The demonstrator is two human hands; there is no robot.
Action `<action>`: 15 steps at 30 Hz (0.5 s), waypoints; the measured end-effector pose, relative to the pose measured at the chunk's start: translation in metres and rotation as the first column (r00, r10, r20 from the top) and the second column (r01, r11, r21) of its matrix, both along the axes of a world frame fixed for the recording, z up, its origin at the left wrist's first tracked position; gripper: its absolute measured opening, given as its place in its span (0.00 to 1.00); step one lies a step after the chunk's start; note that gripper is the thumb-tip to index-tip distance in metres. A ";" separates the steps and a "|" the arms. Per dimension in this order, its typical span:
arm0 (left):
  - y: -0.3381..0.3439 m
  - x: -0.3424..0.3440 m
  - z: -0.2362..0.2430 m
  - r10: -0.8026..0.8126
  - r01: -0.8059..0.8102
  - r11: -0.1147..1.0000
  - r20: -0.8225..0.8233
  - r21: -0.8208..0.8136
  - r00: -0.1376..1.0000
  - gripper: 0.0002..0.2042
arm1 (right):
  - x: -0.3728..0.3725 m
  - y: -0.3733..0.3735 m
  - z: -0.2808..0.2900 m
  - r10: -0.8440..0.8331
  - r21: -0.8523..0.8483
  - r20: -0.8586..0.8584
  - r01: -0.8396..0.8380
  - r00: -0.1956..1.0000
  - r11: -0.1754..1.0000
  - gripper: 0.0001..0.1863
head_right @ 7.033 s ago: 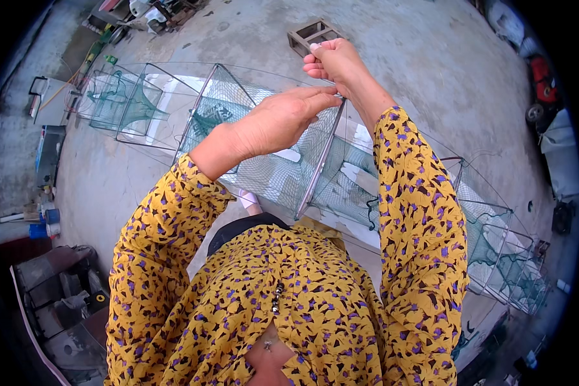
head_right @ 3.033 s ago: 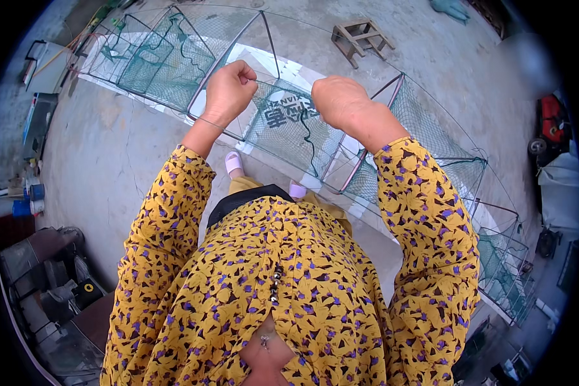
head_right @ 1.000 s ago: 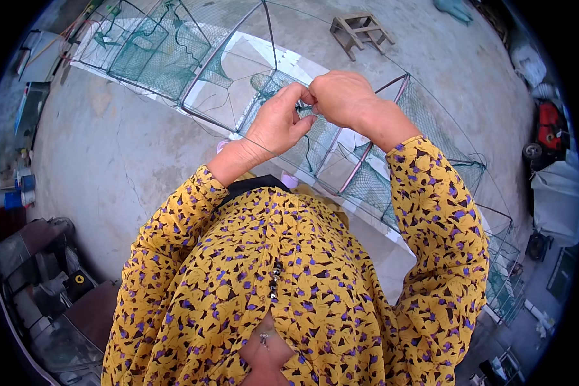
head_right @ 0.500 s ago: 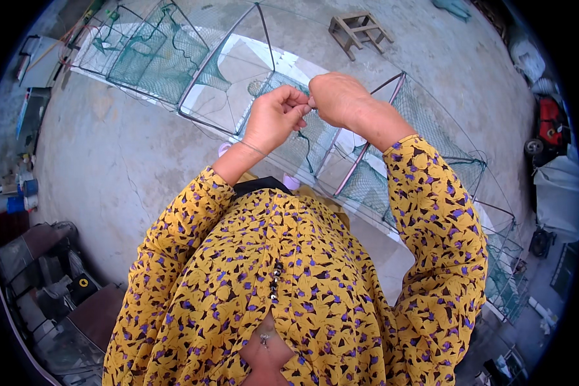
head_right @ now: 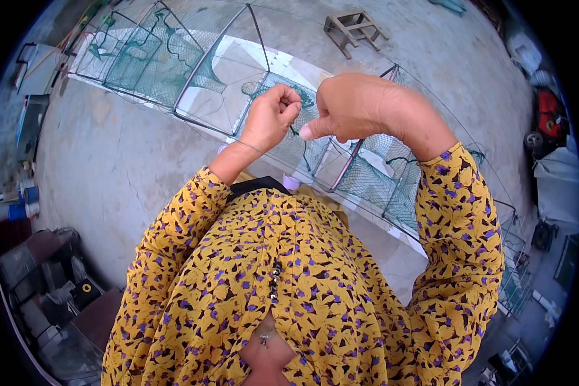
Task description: The person threads a thin white line through the frame edges of multiple green mesh traps, pulling the line tight and tying knots to secure the structure of each trap by hand.
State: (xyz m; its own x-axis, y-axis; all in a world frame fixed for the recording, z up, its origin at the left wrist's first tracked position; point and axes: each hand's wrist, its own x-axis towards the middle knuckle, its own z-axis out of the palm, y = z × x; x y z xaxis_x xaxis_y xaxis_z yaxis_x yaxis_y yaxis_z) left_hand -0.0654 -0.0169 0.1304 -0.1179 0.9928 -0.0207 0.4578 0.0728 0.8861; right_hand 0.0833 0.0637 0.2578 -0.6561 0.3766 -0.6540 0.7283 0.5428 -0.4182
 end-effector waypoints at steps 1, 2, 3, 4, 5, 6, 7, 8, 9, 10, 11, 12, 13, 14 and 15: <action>0.001 -0.001 0.001 -0.001 0.001 1.000 -0.001 0.002 1.000 0.04 | 0.003 -0.003 0.002 0.111 -0.028 0.001 -0.111 0.994 0.993 0.17; 0.001 -0.001 0.002 0.024 -0.023 0.999 0.037 -0.026 0.999 0.04 | 0.008 -0.005 0.001 0.100 -0.050 -0.110 -0.106 0.989 0.993 0.16; 0.001 0.000 0.002 0.045 -0.041 0.998 0.075 -0.055 0.996 0.04 | 0.012 -0.005 -0.001 0.096 -0.049 -0.109 -0.102 0.989 0.994 0.16; 0.001 0.000 0.000 0.043 -0.039 0.998 0.076 -0.055 0.996 0.04 | 0.016 -0.005 -0.004 -0.005 -0.165 -0.250 -0.037 0.968 0.986 0.16; 0.002 -0.001 -0.004 0.036 -0.031 0.998 0.120 -0.047 0.992 0.04 | 0.017 -0.005 -0.005 -0.119 -0.286 -0.374 0.008 0.920 0.958 0.15; 0.004 -0.001 -0.006 0.023 -0.017 0.999 0.164 -0.036 0.986 0.03 | 0.019 -0.005 0.001 -0.125 -0.283 -0.373 0.016 0.919 0.959 0.15; 0.004 -0.002 -0.005 0.025 -0.020 0.999 0.160 -0.034 0.987 0.03 | 0.019 -0.003 0.010 -0.272 -0.363 -0.415 0.116 0.869 0.925 0.14; 0.003 -0.004 -0.003 0.042 -0.021 0.995 0.223 -0.093 0.974 0.03 | 0.019 0.001 0.020 -0.412 -0.446 -0.441 0.204 0.797 0.872 0.13; 0.002 -0.006 -0.002 0.063 -0.020 0.988 0.284 -0.153 0.957 0.02 | 0.018 0.007 0.030 -0.408 -0.448 -0.443 0.197 0.798 0.872 0.13; 0.002 -0.008 -0.002 0.061 -0.017 0.988 0.286 -0.154 0.956 0.02 | 0.019 0.014 0.039 -0.492 -0.460 -0.545 0.248 0.679 0.852 0.11; 0.002 -0.010 -0.002 0.069 -0.010 0.979 0.287 -0.202 0.955 0.02 | 0.020 0.019 0.048 -0.557 -0.480 -0.633 0.292 0.539 0.828 0.09; 0.001 -0.013 -0.002 0.084 -0.010 0.968 0.285 -0.250 0.955 0.03 | 0.019 0.023 0.056 -0.685 -0.665 -0.577 0.231 0.445 0.711 0.08; 0.003 -0.010 -0.002 0.072 0.002 0.969 0.289 -0.246 0.955 0.03 | 0.024 0.027 0.065 -0.746 -0.740 -0.539 0.203 0.392 0.641 0.08; 0.005 -0.007 -0.002 0.091 0.017 0.962 0.380 -0.272 0.921 0.03 | 0.028 0.030 0.073 -0.802 -0.806 -0.492 0.169 0.340 0.567 0.09; 0.006 -0.005 -0.003 0.119 0.027 0.954 0.460 -0.299 0.880 0.03 | 0.034 0.038 0.075 -0.812 -0.821 -0.549 0.056 0.197 0.569 0.10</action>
State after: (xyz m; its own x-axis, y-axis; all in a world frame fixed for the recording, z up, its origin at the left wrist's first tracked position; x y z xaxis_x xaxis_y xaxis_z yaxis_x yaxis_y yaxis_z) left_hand -0.0709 -0.0106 0.1274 -0.0667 0.9271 -0.3688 -0.0161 0.3685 0.9295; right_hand 0.1173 0.1018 0.3326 -0.7485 0.6611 -0.0517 -0.2351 -0.3375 -0.9115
